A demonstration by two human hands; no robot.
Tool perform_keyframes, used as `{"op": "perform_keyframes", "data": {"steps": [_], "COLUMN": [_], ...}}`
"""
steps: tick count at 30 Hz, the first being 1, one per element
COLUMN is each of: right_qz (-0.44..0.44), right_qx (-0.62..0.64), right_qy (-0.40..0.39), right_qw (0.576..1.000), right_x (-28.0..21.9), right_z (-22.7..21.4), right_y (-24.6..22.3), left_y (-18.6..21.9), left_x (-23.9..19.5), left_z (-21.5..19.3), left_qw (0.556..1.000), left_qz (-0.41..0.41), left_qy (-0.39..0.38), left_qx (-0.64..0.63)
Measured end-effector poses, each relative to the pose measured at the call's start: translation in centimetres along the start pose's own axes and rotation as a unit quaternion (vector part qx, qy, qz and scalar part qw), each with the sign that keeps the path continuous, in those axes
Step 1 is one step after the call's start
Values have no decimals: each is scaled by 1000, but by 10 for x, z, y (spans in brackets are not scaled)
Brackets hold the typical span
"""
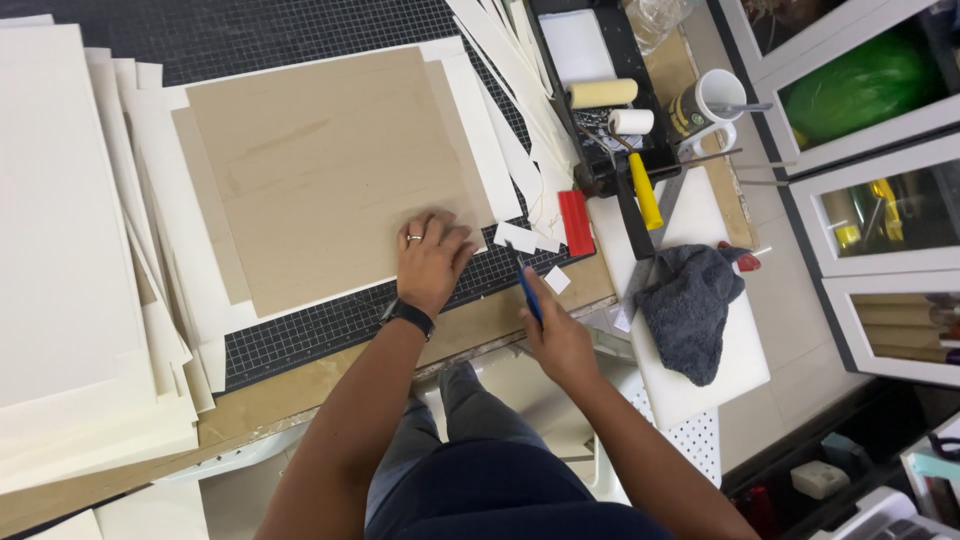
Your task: Trimming the edges of paper or cardboard sheets using a utility knife on a cutting mat
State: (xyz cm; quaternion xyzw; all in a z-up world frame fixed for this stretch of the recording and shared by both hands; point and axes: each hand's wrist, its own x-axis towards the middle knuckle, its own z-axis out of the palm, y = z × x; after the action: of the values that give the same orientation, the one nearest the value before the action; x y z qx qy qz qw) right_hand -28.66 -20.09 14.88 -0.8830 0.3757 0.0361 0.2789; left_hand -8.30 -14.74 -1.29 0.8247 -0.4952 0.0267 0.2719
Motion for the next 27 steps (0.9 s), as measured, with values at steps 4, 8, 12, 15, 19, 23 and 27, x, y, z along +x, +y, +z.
{"op": "perform_keyframes", "data": {"steps": [4, 8, 12, 15, 19, 23, 27], "right_qz": [-4, 32, 64, 60, 48, -4, -34], "right_qx": [-25, -59, -26, -5, 32, 30, 36], "right_qy": [8, -4, -6, -20, -25, -22, -15], "right_qw": [1000, 998, 998, 998, 998, 999, 999], "right_x": [7, 19, 27, 44, 81, 139, 202], "right_z": [20, 22, -5, -19, -29, -28, -31], "right_y": [41, 77, 66, 46, 41, 26, -5], "left_y": [2, -1, -2, -4, -19, -41, -56], "left_x": [-1, 7, 26, 55, 99, 147, 180], "left_z": [-6, -2, 2, 2, 9, 25, 32], "left_qw": [1000, 999, 998, 998, 998, 997, 994], "left_qz": [3, -14, -26, -29, -40, -73, -91], "left_qy": [-13, -26, -14, 6, 15, 17, 7], "left_qx": [-2, -37, -54, -55, -35, 11, 52]}}
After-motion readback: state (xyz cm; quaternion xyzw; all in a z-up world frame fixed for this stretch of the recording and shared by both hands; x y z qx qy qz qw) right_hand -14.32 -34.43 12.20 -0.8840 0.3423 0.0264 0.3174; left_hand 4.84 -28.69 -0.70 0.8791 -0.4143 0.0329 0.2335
